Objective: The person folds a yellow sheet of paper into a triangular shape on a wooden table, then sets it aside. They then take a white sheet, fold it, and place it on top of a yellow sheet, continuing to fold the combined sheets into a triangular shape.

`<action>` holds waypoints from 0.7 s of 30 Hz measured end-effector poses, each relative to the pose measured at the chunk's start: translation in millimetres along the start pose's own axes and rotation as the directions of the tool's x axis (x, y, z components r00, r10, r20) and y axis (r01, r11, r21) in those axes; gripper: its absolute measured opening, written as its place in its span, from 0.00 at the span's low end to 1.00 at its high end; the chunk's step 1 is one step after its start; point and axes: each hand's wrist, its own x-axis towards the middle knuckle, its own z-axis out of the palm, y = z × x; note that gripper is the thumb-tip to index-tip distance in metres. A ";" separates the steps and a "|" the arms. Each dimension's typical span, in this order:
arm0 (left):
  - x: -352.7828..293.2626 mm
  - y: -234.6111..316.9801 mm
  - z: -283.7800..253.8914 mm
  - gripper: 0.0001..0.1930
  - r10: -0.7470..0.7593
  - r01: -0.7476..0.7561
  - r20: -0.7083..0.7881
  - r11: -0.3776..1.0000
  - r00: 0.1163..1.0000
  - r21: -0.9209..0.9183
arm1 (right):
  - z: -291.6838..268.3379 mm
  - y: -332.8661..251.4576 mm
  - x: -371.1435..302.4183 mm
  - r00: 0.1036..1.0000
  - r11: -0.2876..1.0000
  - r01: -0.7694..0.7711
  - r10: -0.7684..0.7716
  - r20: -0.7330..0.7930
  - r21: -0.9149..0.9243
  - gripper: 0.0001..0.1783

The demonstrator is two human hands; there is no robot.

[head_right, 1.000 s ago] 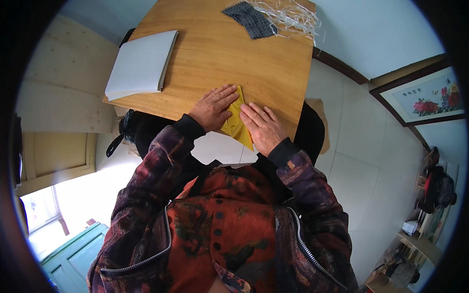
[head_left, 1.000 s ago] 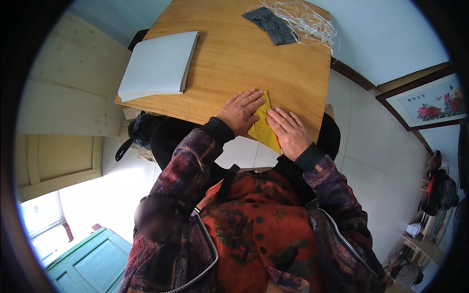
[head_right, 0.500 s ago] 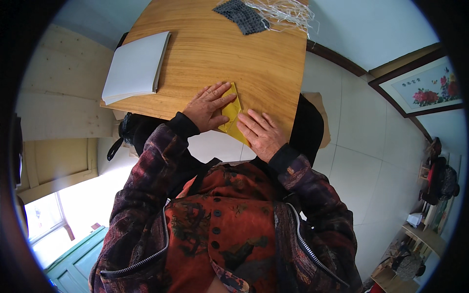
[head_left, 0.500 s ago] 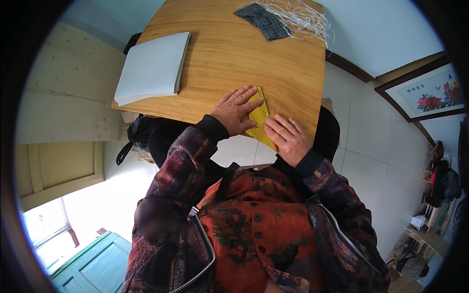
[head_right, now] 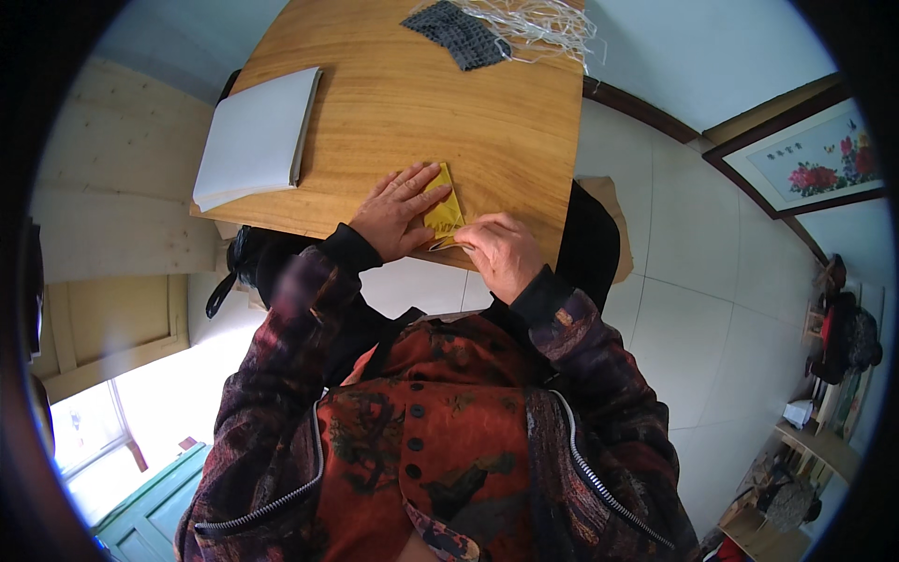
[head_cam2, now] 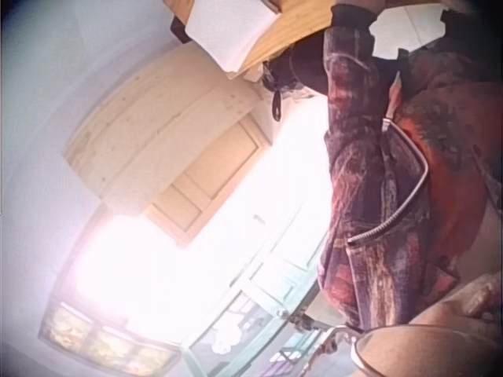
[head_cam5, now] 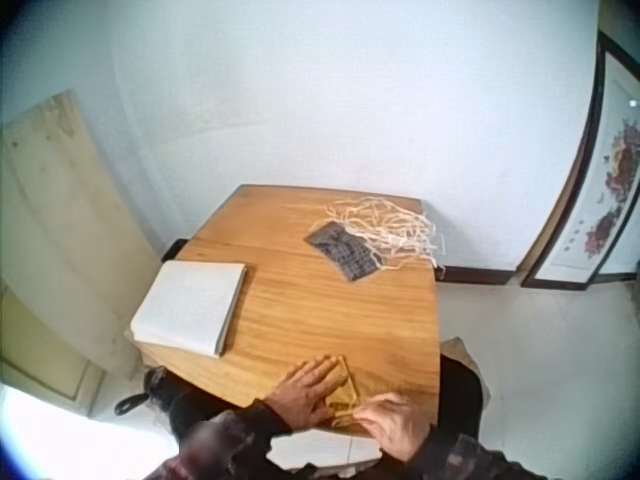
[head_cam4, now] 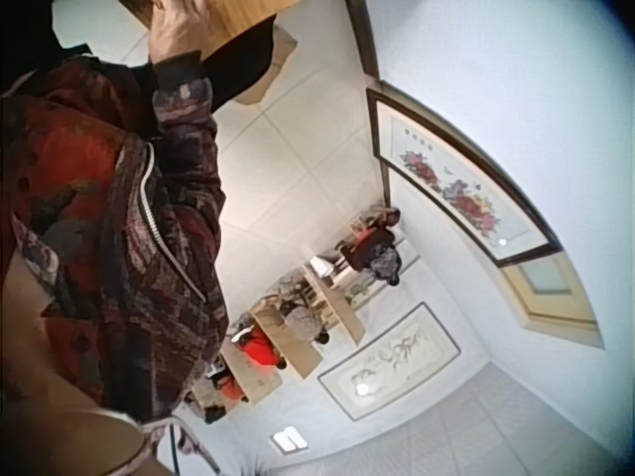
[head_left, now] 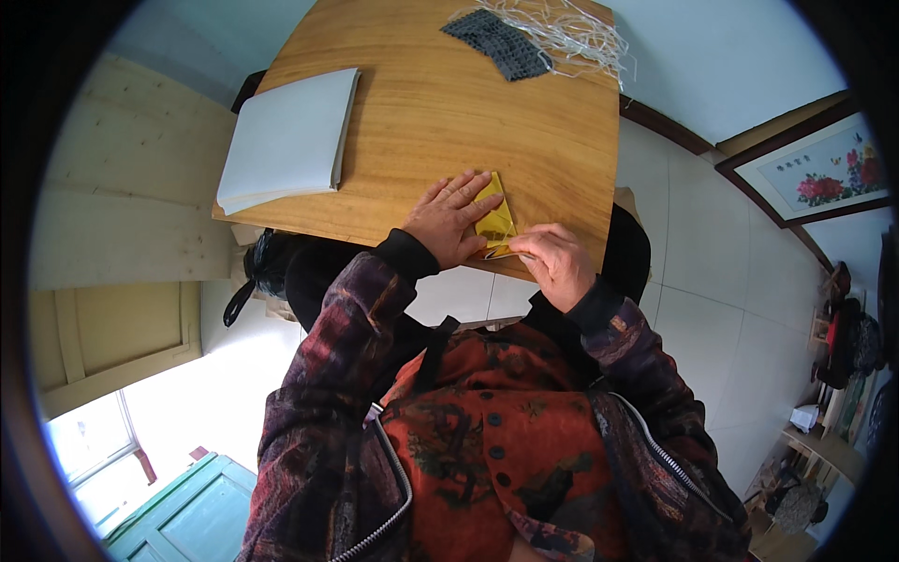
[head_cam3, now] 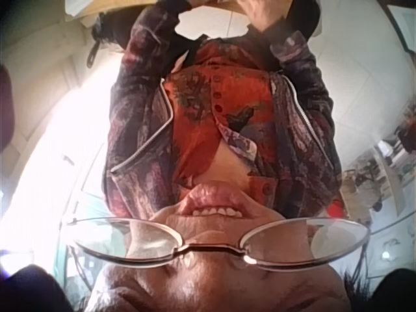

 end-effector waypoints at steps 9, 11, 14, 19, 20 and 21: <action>-0.2 -1.3 1.0 0.34 0.006 -0.007 0.028 0.999 1.000 0.043 | 8.0 1.0 33.9 0.917 0.914 -0.397 0.390 0.085 0.085 0.08; -0.1 -2.4 2.3 0.33 0.013 -0.013 0.008 0.999 1.000 0.043 | 14.6 2.5 37.9 0.915 0.912 -0.402 0.401 0.031 0.080 0.08; -1.4 -2.6 3.5 0.33 0.011 -0.010 -0.034 1.000 0.999 0.016 | 24.5 3.3 40.9 0.905 0.904 -0.420 0.423 -0.033 0.079 0.08; -2.3 -1.2 1.3 0.33 0.007 -0.009 -0.057 0.999 0.998 -0.045 | 32.4 -1.3 40.6 0.897 0.897 -0.433 0.420 -0.134 -0.092 0.09; -2.2 -0.8 0.8 0.33 -0.005 0.003 -0.044 0.999 0.999 -0.054 | 33.0 -2.4 41.2 0.891 0.888 -0.447 0.432 -0.138 -0.110 0.09; -2.3 -0.6 0.3 0.34 -0.018 0.017 -0.031 0.998 0.999 -0.061 | 33.9 -3.7 41.9 0.885 0.879 -0.460 0.443 -0.141 -0.127 0.09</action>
